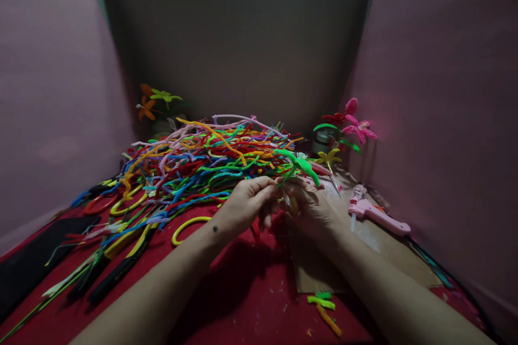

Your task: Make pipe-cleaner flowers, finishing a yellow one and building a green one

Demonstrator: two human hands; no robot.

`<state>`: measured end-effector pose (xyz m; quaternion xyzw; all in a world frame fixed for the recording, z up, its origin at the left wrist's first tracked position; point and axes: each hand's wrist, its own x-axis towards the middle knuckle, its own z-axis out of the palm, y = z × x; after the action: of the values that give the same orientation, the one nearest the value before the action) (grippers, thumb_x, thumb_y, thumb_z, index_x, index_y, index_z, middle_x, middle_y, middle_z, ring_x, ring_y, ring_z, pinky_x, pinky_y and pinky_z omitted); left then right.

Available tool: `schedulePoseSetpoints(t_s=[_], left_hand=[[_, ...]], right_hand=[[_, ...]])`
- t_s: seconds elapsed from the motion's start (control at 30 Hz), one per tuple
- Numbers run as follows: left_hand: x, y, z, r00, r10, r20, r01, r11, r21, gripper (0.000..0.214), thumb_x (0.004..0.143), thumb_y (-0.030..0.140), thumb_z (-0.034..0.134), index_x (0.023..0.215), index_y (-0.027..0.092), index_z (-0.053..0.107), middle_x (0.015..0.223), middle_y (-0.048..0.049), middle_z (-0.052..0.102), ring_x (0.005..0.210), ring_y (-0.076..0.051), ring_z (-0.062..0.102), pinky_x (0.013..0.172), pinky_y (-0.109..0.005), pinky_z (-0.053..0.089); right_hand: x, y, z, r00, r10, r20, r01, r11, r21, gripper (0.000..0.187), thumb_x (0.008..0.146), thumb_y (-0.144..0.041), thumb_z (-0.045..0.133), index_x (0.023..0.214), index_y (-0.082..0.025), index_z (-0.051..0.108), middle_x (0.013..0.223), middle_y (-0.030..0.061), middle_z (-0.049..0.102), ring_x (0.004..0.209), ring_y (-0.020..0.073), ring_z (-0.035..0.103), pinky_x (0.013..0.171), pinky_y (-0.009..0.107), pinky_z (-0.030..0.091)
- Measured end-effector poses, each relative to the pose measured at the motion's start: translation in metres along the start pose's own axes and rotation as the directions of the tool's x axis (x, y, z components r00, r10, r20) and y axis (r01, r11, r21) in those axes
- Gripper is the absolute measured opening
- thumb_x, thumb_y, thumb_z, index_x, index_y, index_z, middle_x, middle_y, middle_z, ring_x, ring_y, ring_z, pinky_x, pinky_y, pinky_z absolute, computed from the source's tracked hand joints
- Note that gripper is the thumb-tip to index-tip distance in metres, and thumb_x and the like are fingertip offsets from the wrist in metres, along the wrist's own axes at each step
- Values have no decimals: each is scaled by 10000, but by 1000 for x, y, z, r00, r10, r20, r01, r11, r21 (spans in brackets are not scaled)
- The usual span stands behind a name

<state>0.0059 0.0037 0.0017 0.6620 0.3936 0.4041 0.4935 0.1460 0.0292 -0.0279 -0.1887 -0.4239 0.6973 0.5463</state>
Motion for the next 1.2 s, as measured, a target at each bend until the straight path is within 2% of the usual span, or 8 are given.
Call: schedulePoseSetpoints(t_s=[0.17,0.33,0.57,0.73,0.83,0.97,1.07,1.2], left_hand=[[0,-17,3,898,408,-167,-183,689,702,118,807,287,502,856,203,569,743,-31,592,670,-149,558,639,-230,401],[0,-31,1,893,448,-47,-217,519,827,191,857,214,379,887,200,567,801,-65,598,745,-166,553,682,-234,389],[-2,-18,7,883,431,-188,-224,737,638,154,840,185,408,782,202,550,628,16,493,559,-101,445,571,-205,352],[-1,-6,12,959,89,-267,-61,992,112,170,811,283,480,682,175,506,519,57,427,396,-50,366,396,-170,292],[0,-5,10,990,-115,-87,84,950,-301,160,791,313,521,721,171,498,489,78,427,295,-18,283,300,-141,239],[3,-11,1,972,-129,194,223,762,-608,101,786,261,546,822,172,514,511,96,402,277,12,151,247,-104,210],[3,-12,-2,962,-109,251,247,739,-626,146,795,246,532,925,181,520,516,104,373,278,9,103,232,-107,193],[2,-8,2,996,-75,40,82,971,-224,187,807,340,503,783,158,540,527,68,433,313,-17,286,313,-149,290]], right_hand=[[0,0,6,996,-66,-60,66,998,-9,159,619,-187,654,767,-244,640,765,-7,650,645,147,543,505,247,373],[-3,1,8,987,-68,-142,61,997,-54,73,617,-186,678,661,-215,627,619,-45,573,542,91,465,489,221,341],[-6,-2,11,996,-60,-70,55,995,-79,93,624,-200,682,717,-198,678,679,-13,612,649,119,518,582,240,384],[-4,0,6,998,-32,-55,27,995,-91,128,656,-188,637,771,-197,693,658,-21,616,594,103,502,550,235,362],[-1,3,0,1000,-6,-25,5,999,-51,144,677,-200,634,813,-201,683,658,-18,613,572,97,494,537,229,363],[2,4,-5,999,27,41,-27,1000,-5,115,657,-173,657,770,-188,665,611,-26,595,535,79,476,503,204,346],[3,3,-6,997,32,67,-33,999,12,40,650,-164,665,682,-169,640,552,-41,555,505,65,448,499,196,346],[3,2,-3,1000,-1,-26,0,1000,-13,85,626,-197,684,692,-160,646,595,-28,578,497,63,436,472,198,337]])
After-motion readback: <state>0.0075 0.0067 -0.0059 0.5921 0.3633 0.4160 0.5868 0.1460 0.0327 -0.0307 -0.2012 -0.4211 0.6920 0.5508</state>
